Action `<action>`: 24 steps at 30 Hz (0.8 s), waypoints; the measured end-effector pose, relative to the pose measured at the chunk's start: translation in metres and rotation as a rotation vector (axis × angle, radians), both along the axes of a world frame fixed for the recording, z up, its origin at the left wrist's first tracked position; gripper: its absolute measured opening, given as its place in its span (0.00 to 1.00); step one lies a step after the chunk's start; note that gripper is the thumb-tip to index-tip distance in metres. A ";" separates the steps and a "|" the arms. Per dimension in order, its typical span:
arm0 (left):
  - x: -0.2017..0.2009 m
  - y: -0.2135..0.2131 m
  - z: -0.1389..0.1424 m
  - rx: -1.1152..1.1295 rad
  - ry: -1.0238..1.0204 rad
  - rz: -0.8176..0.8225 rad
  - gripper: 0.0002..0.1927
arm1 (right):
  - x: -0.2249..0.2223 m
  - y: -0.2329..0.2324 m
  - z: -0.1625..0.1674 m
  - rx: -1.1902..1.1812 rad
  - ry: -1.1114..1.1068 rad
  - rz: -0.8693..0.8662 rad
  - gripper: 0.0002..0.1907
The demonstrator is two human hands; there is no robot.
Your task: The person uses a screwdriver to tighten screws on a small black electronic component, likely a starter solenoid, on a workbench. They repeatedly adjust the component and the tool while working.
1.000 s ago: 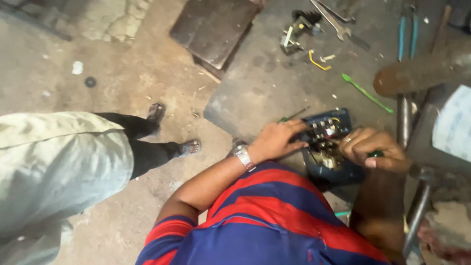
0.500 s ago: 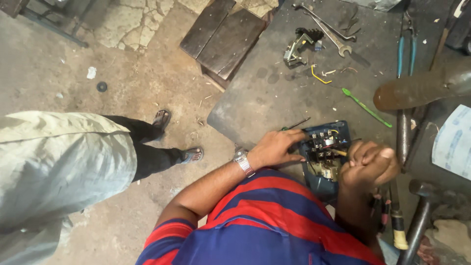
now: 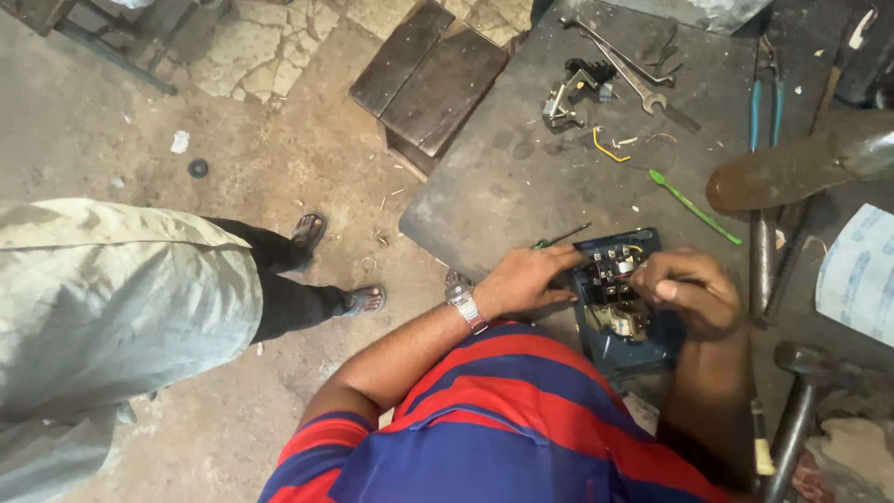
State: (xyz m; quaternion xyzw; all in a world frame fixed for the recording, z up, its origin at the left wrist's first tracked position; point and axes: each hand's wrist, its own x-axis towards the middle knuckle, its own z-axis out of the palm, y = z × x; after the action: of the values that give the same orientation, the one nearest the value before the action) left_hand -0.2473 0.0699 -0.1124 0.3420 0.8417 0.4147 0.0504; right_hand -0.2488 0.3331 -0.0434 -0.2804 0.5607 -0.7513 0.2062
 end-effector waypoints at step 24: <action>-0.002 0.001 -0.010 0.014 -0.014 -0.020 0.30 | -0.002 0.011 -0.005 -0.158 -0.098 0.027 0.12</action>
State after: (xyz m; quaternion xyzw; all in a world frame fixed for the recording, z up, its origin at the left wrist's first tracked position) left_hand -0.2490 0.0712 -0.1222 0.3480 0.8349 0.4225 0.0582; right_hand -0.2509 0.3444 -0.0481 -0.2663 0.4850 -0.8032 0.2209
